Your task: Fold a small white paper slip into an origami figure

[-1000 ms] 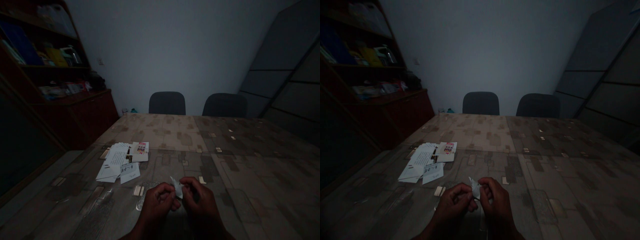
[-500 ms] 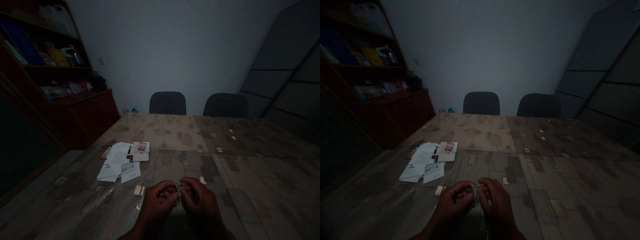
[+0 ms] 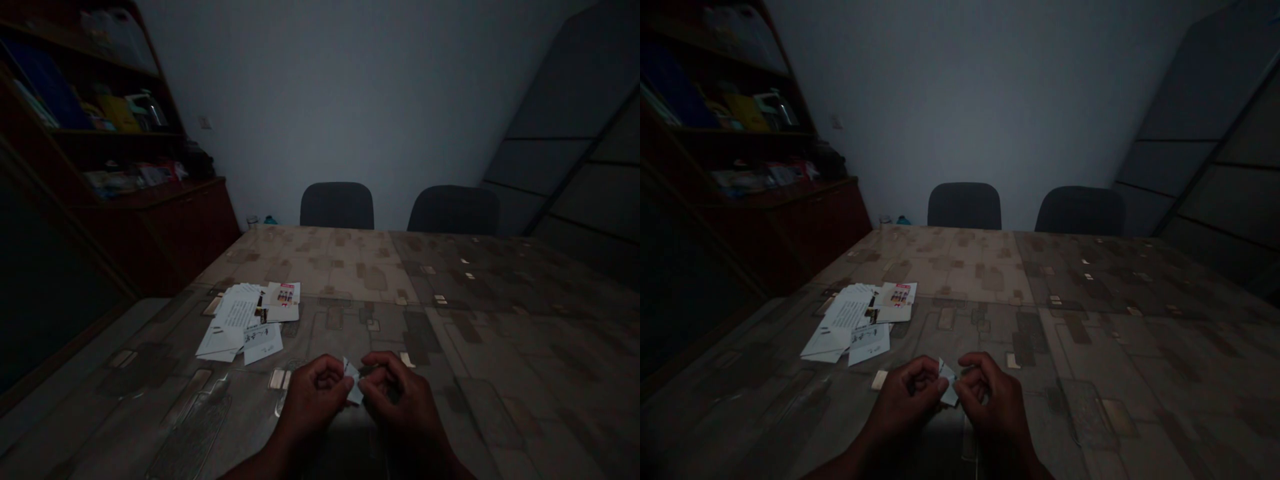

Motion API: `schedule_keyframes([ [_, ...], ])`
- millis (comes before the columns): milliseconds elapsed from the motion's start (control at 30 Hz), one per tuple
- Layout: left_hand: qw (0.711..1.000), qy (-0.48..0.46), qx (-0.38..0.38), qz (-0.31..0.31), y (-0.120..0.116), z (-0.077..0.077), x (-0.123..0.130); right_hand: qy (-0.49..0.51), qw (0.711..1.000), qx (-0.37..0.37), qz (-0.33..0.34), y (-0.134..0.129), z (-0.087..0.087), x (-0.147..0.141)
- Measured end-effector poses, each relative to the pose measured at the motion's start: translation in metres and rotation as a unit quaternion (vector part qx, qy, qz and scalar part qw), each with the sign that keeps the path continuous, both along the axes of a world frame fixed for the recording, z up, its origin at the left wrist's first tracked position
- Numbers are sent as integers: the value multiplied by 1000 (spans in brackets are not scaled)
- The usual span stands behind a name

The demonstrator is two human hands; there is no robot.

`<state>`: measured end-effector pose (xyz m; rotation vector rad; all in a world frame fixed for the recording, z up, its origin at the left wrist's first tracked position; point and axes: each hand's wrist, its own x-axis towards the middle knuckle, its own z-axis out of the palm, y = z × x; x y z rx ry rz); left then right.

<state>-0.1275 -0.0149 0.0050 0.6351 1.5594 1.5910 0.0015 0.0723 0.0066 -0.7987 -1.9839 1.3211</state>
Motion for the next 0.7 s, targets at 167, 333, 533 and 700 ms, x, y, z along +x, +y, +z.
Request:
schedule_keyframes([
  [167,999,-36,-5,-15,0,-3,1,-3,1000,-23,5,-1,1,0],
  [333,996,-85,15,-17,1,-9,-4,44,990,-133,31,-4,-3,-3],
  [533,993,-113,24,-12,-1,-6,-7,86,969,-225,49,-7,-4,-5],
  [700,991,-130,29,-20,-2,-3,-7,96,964,-244,55,-5,-1,-4],
])
